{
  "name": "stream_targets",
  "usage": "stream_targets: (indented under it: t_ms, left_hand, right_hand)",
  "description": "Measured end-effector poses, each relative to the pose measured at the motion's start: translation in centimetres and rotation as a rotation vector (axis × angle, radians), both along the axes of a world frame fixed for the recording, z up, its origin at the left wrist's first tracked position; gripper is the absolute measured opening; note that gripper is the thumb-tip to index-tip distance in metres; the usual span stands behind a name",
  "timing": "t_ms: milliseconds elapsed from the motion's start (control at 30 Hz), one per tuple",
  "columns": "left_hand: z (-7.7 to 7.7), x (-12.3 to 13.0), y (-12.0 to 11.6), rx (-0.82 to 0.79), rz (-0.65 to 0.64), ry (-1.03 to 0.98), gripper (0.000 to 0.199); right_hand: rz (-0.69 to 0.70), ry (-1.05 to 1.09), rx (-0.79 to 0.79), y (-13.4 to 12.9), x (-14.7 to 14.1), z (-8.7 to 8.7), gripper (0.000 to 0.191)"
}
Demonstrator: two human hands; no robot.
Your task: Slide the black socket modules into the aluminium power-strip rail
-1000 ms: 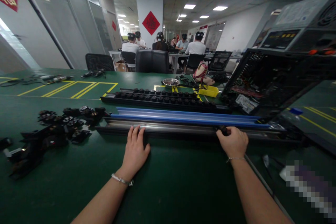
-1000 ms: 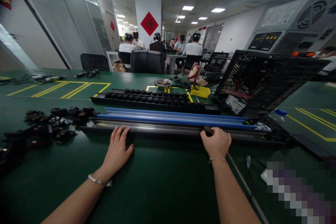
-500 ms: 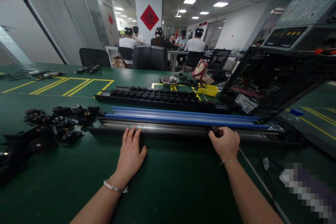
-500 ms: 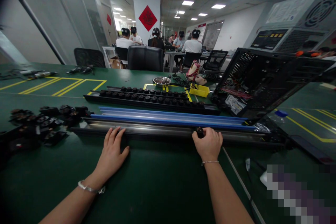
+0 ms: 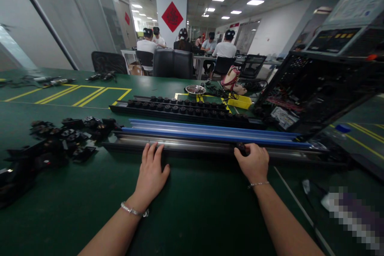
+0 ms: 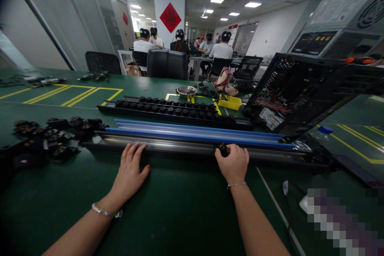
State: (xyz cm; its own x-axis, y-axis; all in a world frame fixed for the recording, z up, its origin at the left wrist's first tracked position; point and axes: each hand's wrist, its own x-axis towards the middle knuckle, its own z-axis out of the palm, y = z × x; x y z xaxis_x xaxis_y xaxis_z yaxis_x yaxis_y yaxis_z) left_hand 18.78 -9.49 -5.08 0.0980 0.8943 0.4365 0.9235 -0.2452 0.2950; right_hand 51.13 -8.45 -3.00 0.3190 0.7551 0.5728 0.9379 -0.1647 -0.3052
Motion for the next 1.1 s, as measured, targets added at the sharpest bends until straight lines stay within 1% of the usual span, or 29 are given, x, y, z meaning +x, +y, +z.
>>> stream_targets:
  t_ms: [300, 567, 867, 1000, 1100]
  left_hand:
    - [0.2, 0.1, 0.0, -0.007, 0.002, -0.015, 0.056]
    - [0.5, 0.2, 0.0, 0.002, 0.001, -0.031, 0.055]
    - [0.6, 0.4, -0.1, -0.022, 0.009, -0.057, 0.055]
    - [0.5, 0.3, -0.1, -0.022, 0.009, -0.054, 0.055]
    - [0.5, 0.3, -0.1, -0.011, 0.002, -0.057, 0.056]
  right_hand:
    - [0.012, 0.005, -0.010, 0.1, -0.7, 0.1, 0.026]
    - [0.042, 0.019, -0.005, 0.4, -2.7, 0.2, 0.025]
    - [-0.048, 0.067, 0.023, 0.7, -5.1, 0.0, 0.021]
    - [-0.029, 0.068, -0.008, 0.6, -5.2, 0.0, 0.022]
    - [-0.006, 0.047, 0.001, 0.5, -4.9, -0.2, 0.025]
